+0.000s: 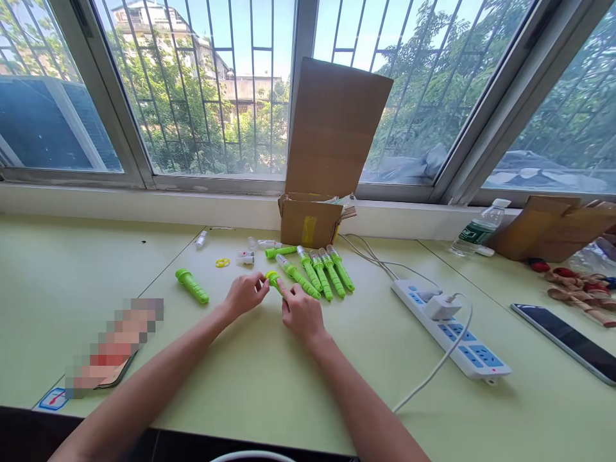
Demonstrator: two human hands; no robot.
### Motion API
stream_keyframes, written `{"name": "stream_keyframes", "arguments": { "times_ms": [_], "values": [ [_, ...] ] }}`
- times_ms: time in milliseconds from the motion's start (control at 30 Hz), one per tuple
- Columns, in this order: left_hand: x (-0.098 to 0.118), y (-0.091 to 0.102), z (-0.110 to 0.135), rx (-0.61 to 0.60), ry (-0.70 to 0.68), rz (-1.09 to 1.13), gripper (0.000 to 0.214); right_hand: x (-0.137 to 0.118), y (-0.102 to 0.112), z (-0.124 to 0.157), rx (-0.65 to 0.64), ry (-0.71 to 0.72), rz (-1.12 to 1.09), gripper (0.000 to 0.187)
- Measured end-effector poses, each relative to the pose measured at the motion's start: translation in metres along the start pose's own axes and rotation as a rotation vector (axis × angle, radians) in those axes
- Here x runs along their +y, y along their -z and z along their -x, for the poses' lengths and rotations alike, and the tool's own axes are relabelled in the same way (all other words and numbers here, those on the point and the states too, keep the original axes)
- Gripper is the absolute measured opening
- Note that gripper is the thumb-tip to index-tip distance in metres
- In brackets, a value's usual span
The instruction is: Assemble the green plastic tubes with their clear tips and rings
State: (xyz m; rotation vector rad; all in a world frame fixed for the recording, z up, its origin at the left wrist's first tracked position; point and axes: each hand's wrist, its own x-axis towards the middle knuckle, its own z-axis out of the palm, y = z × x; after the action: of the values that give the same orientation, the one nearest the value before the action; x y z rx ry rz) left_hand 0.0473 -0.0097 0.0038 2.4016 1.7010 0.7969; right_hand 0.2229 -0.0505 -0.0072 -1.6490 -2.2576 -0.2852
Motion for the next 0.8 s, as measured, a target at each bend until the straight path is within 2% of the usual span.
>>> {"name": "stream_keyframes", "arguments": {
  "times_ms": [267, 433, 633, 800],
  "values": [
    [0.0023, -0.0048, -0.0036, 0.067, 0.078, 0.110, 0.016, -0.0015, -0.0014, 0.0008, 0.063, 0.073, 0.049, 0.053],
    [-0.0001, -0.0074, -0.0042, 0.084, 0.081, 0.157, 0.013, -0.0033, -0.0017, 0.0016, 0.043, 0.095, 0.072, 0.052],
    [-0.0037, -0.0103, -0.0030, 0.122, -0.055, 0.090, 0.012, -0.0072, -0.0004, 0.0027, 0.014, 0.034, 0.064, 0.052],
    [-0.0054, -0.0096, -0.0008, 0.105, -0.189, -0.022, 0.014, -0.0080, -0.0055, 0.0032, 0.003, -0.036, 0.006, 0.054]
  ]
}}
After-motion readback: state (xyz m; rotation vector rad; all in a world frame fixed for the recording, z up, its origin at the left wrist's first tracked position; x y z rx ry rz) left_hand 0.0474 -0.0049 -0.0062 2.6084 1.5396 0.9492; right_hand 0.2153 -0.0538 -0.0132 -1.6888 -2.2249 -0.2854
